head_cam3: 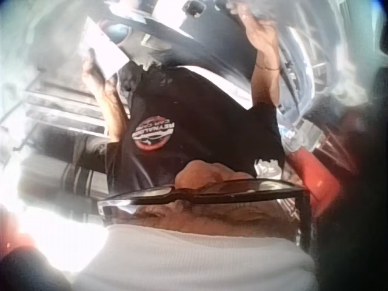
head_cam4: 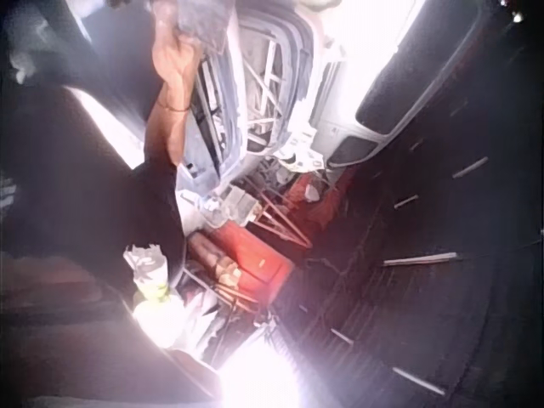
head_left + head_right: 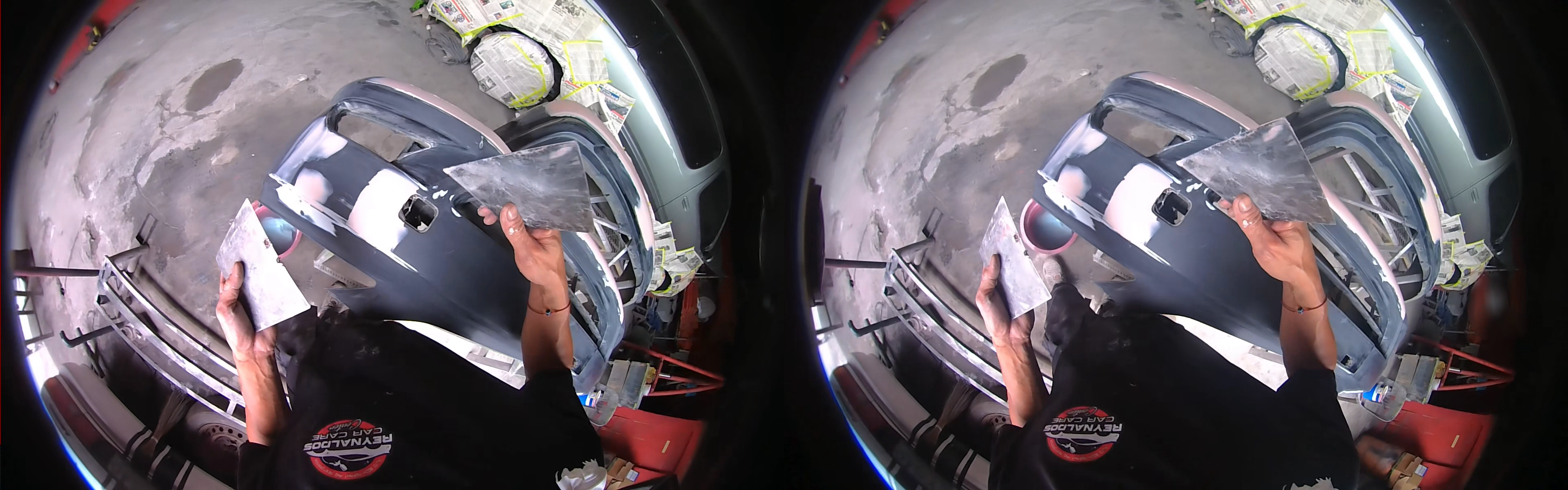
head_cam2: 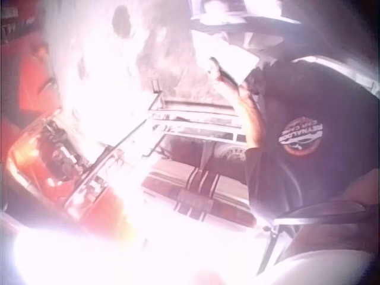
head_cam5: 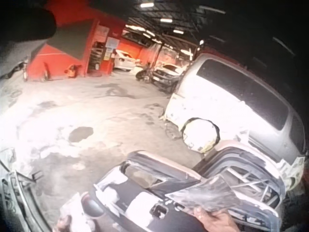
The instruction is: The recorder is preparing a car bumper for painting by sanding it down and checking the surface texture.
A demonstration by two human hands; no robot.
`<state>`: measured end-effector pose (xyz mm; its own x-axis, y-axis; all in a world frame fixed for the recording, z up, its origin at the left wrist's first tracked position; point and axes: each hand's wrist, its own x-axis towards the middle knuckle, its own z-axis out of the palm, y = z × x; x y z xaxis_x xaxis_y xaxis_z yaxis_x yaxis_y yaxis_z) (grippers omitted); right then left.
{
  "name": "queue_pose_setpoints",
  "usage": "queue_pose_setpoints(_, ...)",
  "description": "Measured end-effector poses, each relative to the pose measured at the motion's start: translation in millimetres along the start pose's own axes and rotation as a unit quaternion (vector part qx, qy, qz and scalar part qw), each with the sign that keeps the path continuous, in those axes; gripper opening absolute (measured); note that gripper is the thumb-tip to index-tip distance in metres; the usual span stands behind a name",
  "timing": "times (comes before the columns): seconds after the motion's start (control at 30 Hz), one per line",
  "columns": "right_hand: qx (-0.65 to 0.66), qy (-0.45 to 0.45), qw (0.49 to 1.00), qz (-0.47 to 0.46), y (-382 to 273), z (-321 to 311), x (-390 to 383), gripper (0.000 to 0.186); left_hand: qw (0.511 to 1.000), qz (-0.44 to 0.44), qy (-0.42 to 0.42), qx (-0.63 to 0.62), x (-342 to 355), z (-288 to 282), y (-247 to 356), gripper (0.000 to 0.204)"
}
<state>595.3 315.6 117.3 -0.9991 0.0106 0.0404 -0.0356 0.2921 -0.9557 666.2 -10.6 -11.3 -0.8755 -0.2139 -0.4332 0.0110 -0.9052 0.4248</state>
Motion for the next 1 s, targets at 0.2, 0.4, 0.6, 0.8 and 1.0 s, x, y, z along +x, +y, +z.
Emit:
queue_pose_setpoints(0.2,-0.039,-0.130,0.965,-0.224,18.5,73.5,-13.4,0.034,0.995,-0.089,0.016,-0.037,-12.1,-26.2,11.1,0.029)
queue_pose_setpoints(0.4,-0.072,-0.309,0.887,-0.335,53.2,189.6,-60.7,0.049,0.989,-0.096,0.054,-0.094,-15.1,-59.9,45.6,0.025)
queue_pose_setpoints(0.6,-0.036,-0.338,0.917,-0.209,68.4,232.9,-98.8,0.040,0.975,0.207,0.054,0.054,-12.2,-114.9,190.3,0.028)
queue_pose_setpoints(0.8,-0.173,-0.222,0.949,-0.142,94.5,259.2,-123.9,0.032,0.990,0.132,0.040,-0.002,17.1,-145.1,221.6,0.028)
queue_pose_setpoints(1.0,-0.123,-0.165,0.975,0.089,88.8,257.8,-147.0,0.034,0.998,-0.011,0.067,-0.011,21.7,-118.9,179.5,0.027)
